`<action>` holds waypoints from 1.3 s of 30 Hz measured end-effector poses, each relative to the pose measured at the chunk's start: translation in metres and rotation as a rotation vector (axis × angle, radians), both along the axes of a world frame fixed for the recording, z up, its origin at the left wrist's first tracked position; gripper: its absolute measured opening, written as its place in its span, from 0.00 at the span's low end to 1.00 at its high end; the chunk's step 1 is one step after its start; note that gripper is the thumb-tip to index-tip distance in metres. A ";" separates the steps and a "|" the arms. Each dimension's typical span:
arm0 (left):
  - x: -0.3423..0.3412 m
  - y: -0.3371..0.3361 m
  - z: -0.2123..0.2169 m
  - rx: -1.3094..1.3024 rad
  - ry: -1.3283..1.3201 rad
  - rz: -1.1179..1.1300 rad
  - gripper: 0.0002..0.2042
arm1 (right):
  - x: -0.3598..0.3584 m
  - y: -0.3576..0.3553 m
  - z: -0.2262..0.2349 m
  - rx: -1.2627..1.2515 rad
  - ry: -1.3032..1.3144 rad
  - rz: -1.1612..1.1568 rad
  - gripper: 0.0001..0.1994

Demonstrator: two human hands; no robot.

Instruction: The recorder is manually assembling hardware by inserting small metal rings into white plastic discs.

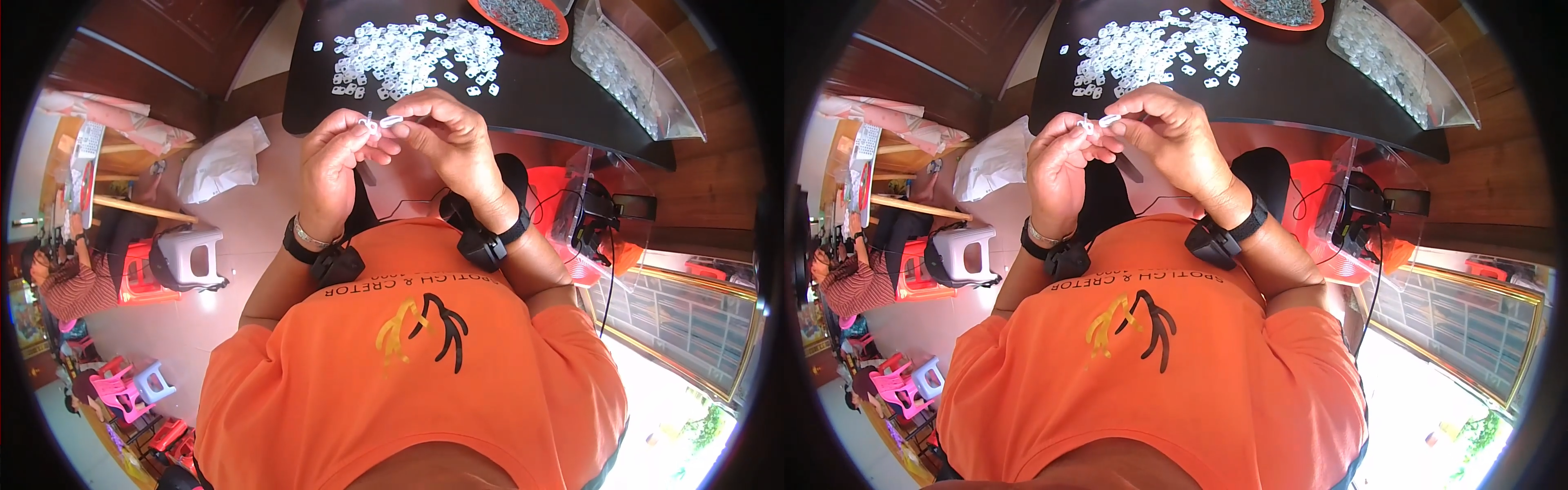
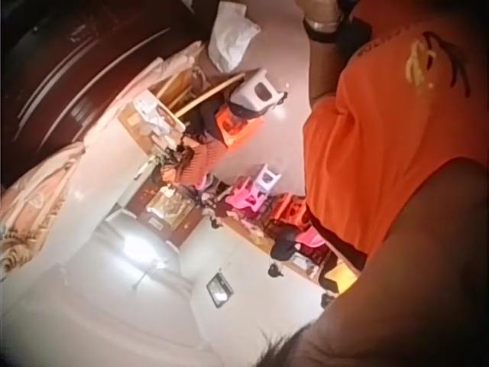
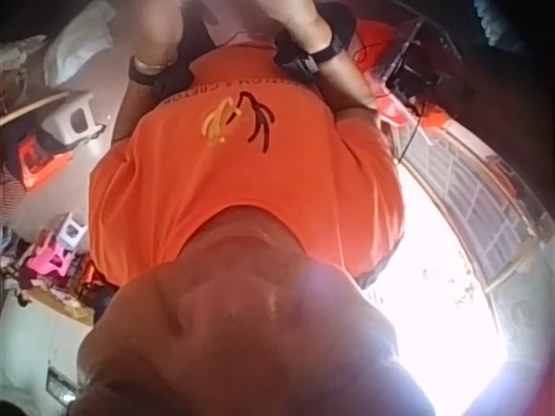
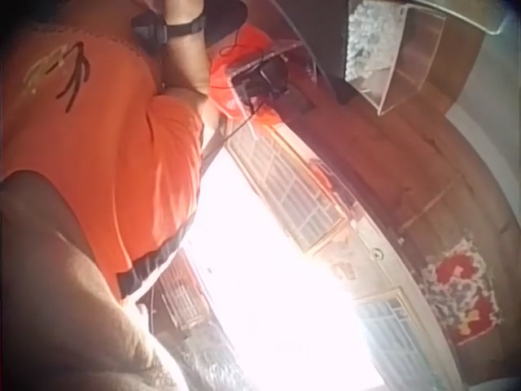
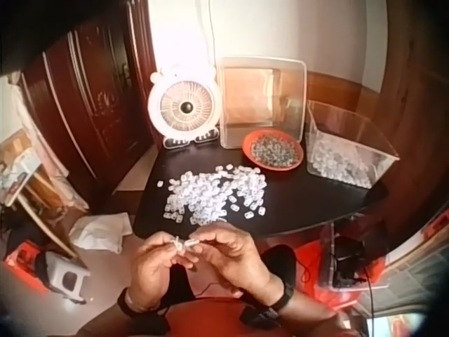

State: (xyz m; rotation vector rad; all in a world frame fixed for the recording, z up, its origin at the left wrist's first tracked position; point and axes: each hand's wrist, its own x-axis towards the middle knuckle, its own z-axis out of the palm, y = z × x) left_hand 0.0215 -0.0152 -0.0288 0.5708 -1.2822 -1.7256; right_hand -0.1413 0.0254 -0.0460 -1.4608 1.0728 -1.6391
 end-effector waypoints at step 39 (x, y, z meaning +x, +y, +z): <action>-0.012 0.012 -0.047 0.668 0.408 -0.189 0.07 | 0.026 0.009 -0.020 -0.013 -0.210 -0.152 0.03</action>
